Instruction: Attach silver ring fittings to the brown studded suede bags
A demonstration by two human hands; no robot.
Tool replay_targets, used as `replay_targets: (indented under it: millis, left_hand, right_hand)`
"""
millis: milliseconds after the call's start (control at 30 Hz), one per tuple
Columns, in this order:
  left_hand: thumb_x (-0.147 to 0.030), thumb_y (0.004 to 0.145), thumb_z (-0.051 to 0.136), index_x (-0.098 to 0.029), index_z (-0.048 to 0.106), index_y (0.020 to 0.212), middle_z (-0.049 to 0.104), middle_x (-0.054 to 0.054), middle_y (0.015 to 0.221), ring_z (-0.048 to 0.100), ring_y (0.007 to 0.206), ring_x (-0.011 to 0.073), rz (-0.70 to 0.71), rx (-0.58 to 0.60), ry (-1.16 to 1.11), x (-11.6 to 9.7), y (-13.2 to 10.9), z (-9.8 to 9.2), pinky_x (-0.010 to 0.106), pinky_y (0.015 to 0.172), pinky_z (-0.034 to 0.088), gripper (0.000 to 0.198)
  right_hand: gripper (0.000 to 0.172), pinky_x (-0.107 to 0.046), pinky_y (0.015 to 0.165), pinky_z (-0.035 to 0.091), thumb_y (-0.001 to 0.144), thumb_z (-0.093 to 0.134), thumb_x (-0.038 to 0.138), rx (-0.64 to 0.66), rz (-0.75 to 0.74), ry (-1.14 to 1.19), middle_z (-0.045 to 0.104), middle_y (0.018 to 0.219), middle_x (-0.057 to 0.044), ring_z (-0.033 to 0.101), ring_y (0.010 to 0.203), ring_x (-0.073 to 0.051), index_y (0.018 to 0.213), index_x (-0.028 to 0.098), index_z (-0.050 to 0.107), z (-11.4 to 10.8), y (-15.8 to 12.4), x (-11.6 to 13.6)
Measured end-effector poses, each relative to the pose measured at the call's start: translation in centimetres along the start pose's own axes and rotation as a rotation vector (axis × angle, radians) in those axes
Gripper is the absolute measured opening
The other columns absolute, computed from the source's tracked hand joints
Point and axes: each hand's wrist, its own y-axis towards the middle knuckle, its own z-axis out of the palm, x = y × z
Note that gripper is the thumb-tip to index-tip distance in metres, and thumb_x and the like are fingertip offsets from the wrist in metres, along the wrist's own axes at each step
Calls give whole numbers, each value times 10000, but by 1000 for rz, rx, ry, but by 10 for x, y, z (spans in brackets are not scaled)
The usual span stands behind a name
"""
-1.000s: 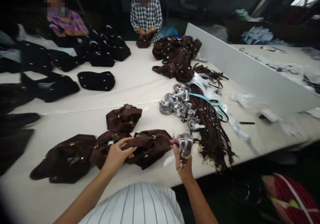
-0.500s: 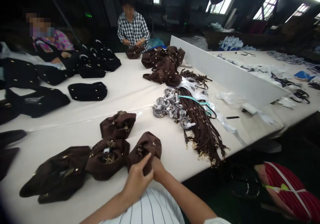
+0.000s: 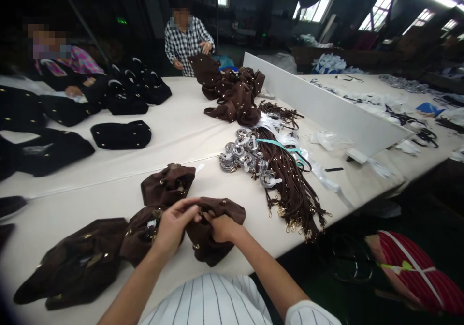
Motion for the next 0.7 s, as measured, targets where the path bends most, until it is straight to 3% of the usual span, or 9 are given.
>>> replay_targets:
  millis: [100,167,233,300,367,433,500,600,700]
  left_hand:
    - [-324,716,777,-161,631,1101,613,-7,718,569,648,87,-21,-106,-219,12,29,-33,184,643,476,443]
    - [-328,679,804,-140,643,1079,612,-1,718,568,637,87,-41,-196,-220,34,43,-46,183,625,480,469]
    - [-336,668,804,-127,663,1045,613,0,708,571,622,90,-37,-379,-188,60,54,-58,189,616,494,454]
    - [-311,684,781,-122,672,1025,610,-8,691,566,592,84,-43,-564,-164,83,61,-69,191,609,504,404]
    - [-245,687,769,-120,670,1020,617,-11,696,558,568,73,-66,-634,-122,98,66,-78,178,594,498,370]
    - [-187,665,786,-120,665,1011,639,-3,730,575,592,71,-96,-599,-80,105,68,-81,163,610,501,373]
    - [-148,659,798,-137,653,1009,667,6,799,625,691,86,-148,-551,-104,108,67,-75,169,703,529,379]
    - [-129,717,760,-153,632,1005,694,28,918,662,879,127,-256,-492,-178,115,59,-55,235,873,543,316]
    - [-241,774,740,-197,627,1087,688,61,1086,636,1067,201,-390,-318,-158,123,42,-30,301,897,557,335]
  right_hand:
    - [375,-344,812,521,812,488,57,-66,-68,85,701,1025,-78,665,910,-249,1118,183,664,-15,-13,20]
    - [364,-302,895,501,865,428,48,-267,-172,268,700,1053,-37,645,987,-189,1076,202,681,-22,-25,25]
    - [375,-294,993,458,893,413,61,-553,-188,435,670,1141,-19,603,1079,-153,1119,215,669,-23,-35,12]
    - [348,-318,1035,436,896,431,90,-807,61,557,649,1167,-24,577,1112,-155,1122,216,664,-14,-41,-19]
    - [323,-397,1062,413,875,514,154,-933,434,669,603,1221,-73,541,1155,-210,1174,190,631,5,-47,-61]
    - [397,-498,1060,393,796,659,236,-920,685,783,575,1228,-139,526,1159,-291,1179,138,618,31,-52,-99]
    - [476,-535,1053,386,697,765,284,-866,742,899,569,1216,-177,537,1133,-333,1117,99,639,58,-53,-122]
    - [477,-454,973,483,761,720,391,-782,682,1123,577,1239,-150,578,1103,-287,1149,130,626,86,-46,-125]
    - [593,-391,856,556,863,592,530,-707,515,1352,564,1299,-103,595,1108,-244,1358,225,473,97,-36,-109]
